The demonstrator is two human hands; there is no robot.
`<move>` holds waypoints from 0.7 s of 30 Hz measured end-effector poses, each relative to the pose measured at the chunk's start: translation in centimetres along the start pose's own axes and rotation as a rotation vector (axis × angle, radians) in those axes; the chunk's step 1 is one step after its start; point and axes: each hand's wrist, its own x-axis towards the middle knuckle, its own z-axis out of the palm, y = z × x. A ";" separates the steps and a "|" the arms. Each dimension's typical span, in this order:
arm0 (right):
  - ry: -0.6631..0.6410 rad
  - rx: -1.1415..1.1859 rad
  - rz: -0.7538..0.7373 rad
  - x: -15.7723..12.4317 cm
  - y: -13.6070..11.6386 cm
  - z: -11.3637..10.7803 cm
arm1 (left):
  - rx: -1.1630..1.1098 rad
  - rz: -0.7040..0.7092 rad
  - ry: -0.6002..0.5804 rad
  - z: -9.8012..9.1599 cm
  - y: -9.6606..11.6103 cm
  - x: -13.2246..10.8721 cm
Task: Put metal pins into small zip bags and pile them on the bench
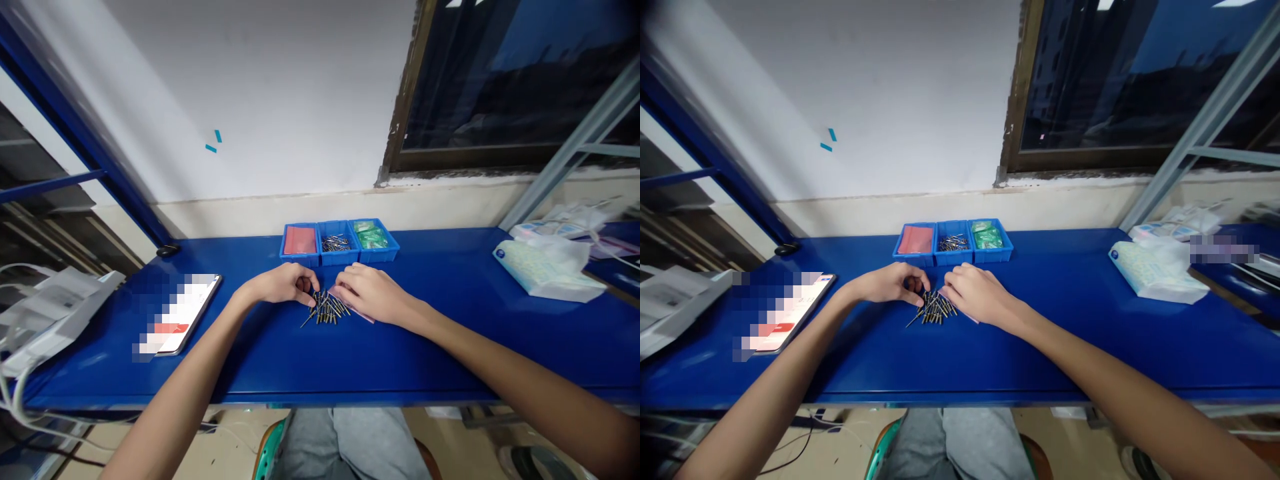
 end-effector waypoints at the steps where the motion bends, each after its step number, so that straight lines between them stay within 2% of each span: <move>1: 0.000 -0.004 0.002 0.0 0.0 0.0 | 0.001 0.003 -0.006 0.0 0.0 0.0; 8: -0.006 0.009 0.007 -0.1 0.0 0.1 | 0.027 -0.022 0.029 0.3 -0.3 0.3; 15: 0.014 0.022 -0.008 0.0 0.2 0.0 | -0.024 0.028 0.047 0.0 -1.1 0.2; 21: 0.024 0.075 -0.009 0.0 0.3 0.2 | -0.094 0.059 0.034 -0.6 -0.3 -0.4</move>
